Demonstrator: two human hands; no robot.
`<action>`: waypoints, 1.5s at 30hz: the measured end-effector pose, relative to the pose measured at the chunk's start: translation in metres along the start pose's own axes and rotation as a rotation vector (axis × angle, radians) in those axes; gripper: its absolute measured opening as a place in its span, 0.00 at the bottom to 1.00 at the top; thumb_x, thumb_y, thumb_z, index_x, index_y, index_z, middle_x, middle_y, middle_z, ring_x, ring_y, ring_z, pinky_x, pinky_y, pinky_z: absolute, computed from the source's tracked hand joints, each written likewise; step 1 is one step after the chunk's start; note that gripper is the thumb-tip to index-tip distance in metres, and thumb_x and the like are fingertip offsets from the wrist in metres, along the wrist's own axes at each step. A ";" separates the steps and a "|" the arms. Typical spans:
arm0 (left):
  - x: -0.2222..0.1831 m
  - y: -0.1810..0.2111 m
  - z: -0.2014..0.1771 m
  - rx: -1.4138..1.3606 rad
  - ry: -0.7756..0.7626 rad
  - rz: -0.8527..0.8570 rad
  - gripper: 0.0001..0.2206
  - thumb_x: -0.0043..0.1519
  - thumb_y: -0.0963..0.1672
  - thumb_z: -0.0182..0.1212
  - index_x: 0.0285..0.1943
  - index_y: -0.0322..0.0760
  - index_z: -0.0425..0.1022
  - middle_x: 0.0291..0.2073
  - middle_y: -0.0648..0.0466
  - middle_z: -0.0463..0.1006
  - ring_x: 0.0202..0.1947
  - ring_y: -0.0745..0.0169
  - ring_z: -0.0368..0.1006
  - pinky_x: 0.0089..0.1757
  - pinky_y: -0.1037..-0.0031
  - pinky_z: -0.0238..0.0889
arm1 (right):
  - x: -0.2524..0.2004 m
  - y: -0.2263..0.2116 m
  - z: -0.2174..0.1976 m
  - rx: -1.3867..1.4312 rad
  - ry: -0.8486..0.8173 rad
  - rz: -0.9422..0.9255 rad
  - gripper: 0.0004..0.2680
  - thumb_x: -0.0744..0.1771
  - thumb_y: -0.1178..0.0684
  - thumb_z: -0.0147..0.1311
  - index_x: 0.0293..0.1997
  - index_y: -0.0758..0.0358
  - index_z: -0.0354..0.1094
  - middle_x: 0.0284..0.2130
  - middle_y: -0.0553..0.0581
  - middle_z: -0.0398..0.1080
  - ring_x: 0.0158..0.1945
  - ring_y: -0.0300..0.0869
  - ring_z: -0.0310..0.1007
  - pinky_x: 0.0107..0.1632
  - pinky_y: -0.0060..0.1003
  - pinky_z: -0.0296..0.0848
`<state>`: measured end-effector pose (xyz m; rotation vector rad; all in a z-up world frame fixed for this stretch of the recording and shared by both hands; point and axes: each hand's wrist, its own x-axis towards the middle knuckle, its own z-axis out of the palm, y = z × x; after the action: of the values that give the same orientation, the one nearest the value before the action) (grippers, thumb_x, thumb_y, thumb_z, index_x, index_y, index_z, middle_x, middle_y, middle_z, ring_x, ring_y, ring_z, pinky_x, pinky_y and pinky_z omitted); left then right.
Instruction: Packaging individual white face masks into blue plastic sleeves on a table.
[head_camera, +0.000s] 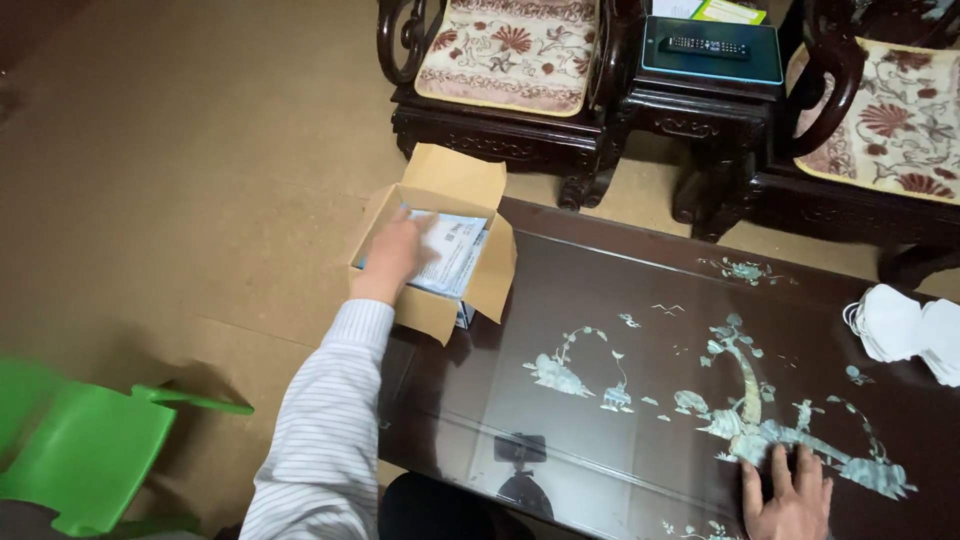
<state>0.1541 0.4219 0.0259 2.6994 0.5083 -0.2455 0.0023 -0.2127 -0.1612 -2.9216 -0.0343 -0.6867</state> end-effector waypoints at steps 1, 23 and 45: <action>0.009 -0.004 0.015 -0.002 -0.001 0.002 0.35 0.56 0.46 0.70 0.75 0.58 0.62 0.78 0.45 0.45 0.64 0.38 0.66 0.61 0.56 0.58 | 0.001 0.003 0.003 -0.003 0.000 0.000 0.23 0.69 0.39 0.50 0.67 0.65 0.72 0.72 0.72 0.65 0.76 0.64 0.62 0.73 0.65 0.62; -0.170 0.132 0.239 -0.253 0.417 0.575 0.18 0.63 0.48 0.60 0.58 0.34 0.75 0.60 0.37 0.70 0.60 0.35 0.66 0.61 0.52 0.56 | 0.030 0.031 -0.003 0.273 -0.016 0.038 0.21 0.70 0.43 0.48 0.67 0.67 0.61 0.68 0.71 0.58 0.73 0.63 0.54 0.72 0.60 0.49; -0.206 0.167 0.302 0.085 0.698 0.419 0.20 0.62 0.52 0.59 0.58 0.44 0.79 0.68 0.45 0.71 0.68 0.44 0.68 0.66 0.53 0.57 | 0.215 0.109 0.082 0.215 -0.023 0.021 0.12 0.65 0.48 0.57 0.22 0.59 0.62 0.24 0.61 0.68 0.30 0.61 0.67 0.33 0.57 0.63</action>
<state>-0.0018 0.0931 -0.1450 2.8390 0.0937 0.8232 0.2371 -0.3109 -0.1526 -2.7196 -0.0747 -0.6059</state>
